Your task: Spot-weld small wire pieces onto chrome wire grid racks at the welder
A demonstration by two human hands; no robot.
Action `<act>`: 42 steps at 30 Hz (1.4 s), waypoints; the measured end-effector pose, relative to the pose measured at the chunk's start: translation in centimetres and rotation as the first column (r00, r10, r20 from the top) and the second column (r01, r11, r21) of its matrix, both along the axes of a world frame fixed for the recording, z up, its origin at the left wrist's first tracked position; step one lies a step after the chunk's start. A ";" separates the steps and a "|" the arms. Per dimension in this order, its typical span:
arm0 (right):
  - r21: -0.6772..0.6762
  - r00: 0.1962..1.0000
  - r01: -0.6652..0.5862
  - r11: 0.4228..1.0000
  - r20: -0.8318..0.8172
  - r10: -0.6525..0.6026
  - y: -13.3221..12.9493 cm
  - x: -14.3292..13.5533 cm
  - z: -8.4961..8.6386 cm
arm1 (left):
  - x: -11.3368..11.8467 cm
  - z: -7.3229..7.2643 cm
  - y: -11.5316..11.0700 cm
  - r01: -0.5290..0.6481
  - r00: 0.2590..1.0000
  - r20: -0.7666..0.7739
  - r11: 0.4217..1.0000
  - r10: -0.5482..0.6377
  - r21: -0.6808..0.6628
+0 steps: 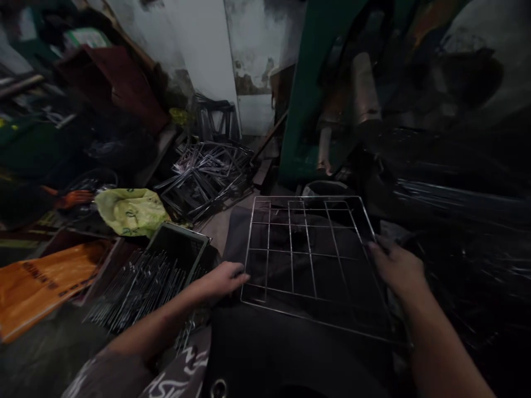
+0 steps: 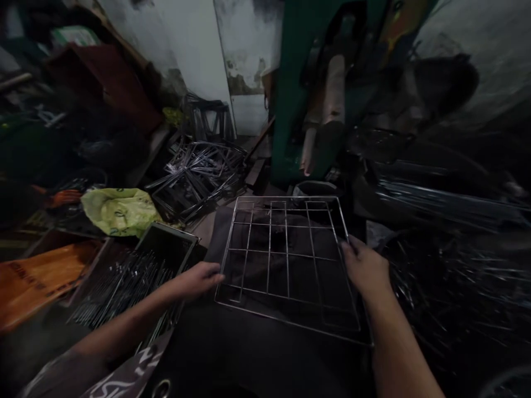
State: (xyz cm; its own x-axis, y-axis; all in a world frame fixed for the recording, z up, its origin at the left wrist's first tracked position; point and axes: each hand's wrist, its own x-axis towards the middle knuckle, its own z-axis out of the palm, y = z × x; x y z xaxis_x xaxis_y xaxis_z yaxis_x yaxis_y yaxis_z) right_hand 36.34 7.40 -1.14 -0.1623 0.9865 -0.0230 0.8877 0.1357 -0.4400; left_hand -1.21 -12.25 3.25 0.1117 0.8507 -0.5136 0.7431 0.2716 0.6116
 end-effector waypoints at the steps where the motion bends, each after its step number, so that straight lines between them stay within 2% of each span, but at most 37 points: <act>1: 0.022 1.000 -0.004 1.000 0.025 0.003 0.5 -0.7 -0.5 | -0.4 0.0 0.5 0.031 0.998 -0.048 0.999 -0.032 -0.024; 4: 0.066 0.997 -0.041 0.997 0.063 0.037 0.9 -1.9 -1.5 | -1.4 0.0 2.6 0.092 0.981 -0.167 0.995 -0.096 -0.033; 6: 0.097 0.996 -0.050 0.994 0.085 0.042 0.7 -2.1 -1.8 | -1.8 -0.3 4.1 0.084 0.959 -0.271 0.996 -0.080 0.002; 9: 0.132 0.996 -0.021 0.991 0.085 0.009 0.1 -2.2 -1.6 | -2.2 -1.6 6.2 0.045 0.925 -0.378 0.998 -0.028 0.035; 11: 0.137 0.999 0.020 0.990 0.044 -0.026 -0.3 -2.3 -1.3 | -2.1 -2.6 7.0 0.032 0.922 -0.387 0.999 -0.016 0.036; 14: 0.139 0.997 0.077 0.987 -0.039 -0.072 -0.7 -2.2 -1.0 | -1.9 -3.5 7.5 0.030 0.920 -0.391 0.999 -0.018 0.023; 16: 0.146 0.996 0.071 0.987 -0.064 -0.062 -0.7 -2.2 -0.9 | -1.8 -3.7 7.3 0.037 0.918 -0.396 0.999 -0.023 0.027; 20: 0.190 1.000 0.000 0.982 0.000 0.000 -0.7 -2.6 -0.9 | -1.7 -3.6 6.9 0.030 0.925 -0.379 0.998 -0.009 0.049; 23: 0.201 0.999 -0.005 0.980 0.045 -0.004 -0.6 -2.9 -1.1 | -1.7 -3.9 6.8 0.008 0.939 -0.345 0.998 0.015 0.065; 25: 0.138 0.998 0.015 0.990 0.052 -0.022 -0.4 -2.8 -1.1 | -1.8 -4.3 6.8 -0.004 0.953 -0.301 0.997 0.027 0.077; 28: -0.030 0.996 0.076 0.997 0.057 -0.074 0.5 -2.3 -0.6 | -2.2 -5.0 6.9 -0.019 0.975 -0.221 0.997 0.037 0.079; 30: -0.124 0.994 0.104 0.987 -0.012 -0.107 1.6 -2.0 0.0 | -2.5 -5.3 6.9 -0.013 0.979 -0.202 0.997 0.027 0.070; 32: -0.217 0.973 0.124 0.968 -0.167 -0.162 3.1 -2.1 0.5 | -2.6 -5.4 7.0 -0.003 0.979 -0.201 0.998 0.016 0.062; 35: -0.449 0.831 0.142 0.882 -0.429 -0.353 5.3 -2.7 0.8 | -2.6 -5.4 7.1 0.007 0.982 -0.191 0.999 0.002 0.047; 37: -0.574 0.718 0.127 0.809 -0.509 -0.474 6.2 -3.2 0.5 | -2.6 -5.5 7.1 0.017 0.983 -0.184 0.999 -0.010 0.035; 39: -0.597 0.683 0.112 0.794 -0.534 -0.498 6.6 -3.6 0.1 | -2.8 -5.9 7.0 0.012 0.985 -0.170 0.999 -0.006 0.036; 42: -0.561 0.715 0.063 0.826 -0.552 -0.430 6.5 -3.8 -0.5 | -3.2 -6.5 6.7 -0.054 0.991 -0.118 0.998 0.058 0.038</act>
State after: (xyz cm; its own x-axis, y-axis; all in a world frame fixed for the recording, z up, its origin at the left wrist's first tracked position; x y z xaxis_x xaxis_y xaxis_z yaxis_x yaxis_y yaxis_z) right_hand 32.54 13.93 -1.63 -0.0694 0.8757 -0.4779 0.3369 -0.4303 -0.8374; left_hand -4.42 -5.56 -3.24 0.0034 0.8714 -0.4906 0.7951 0.2951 0.5298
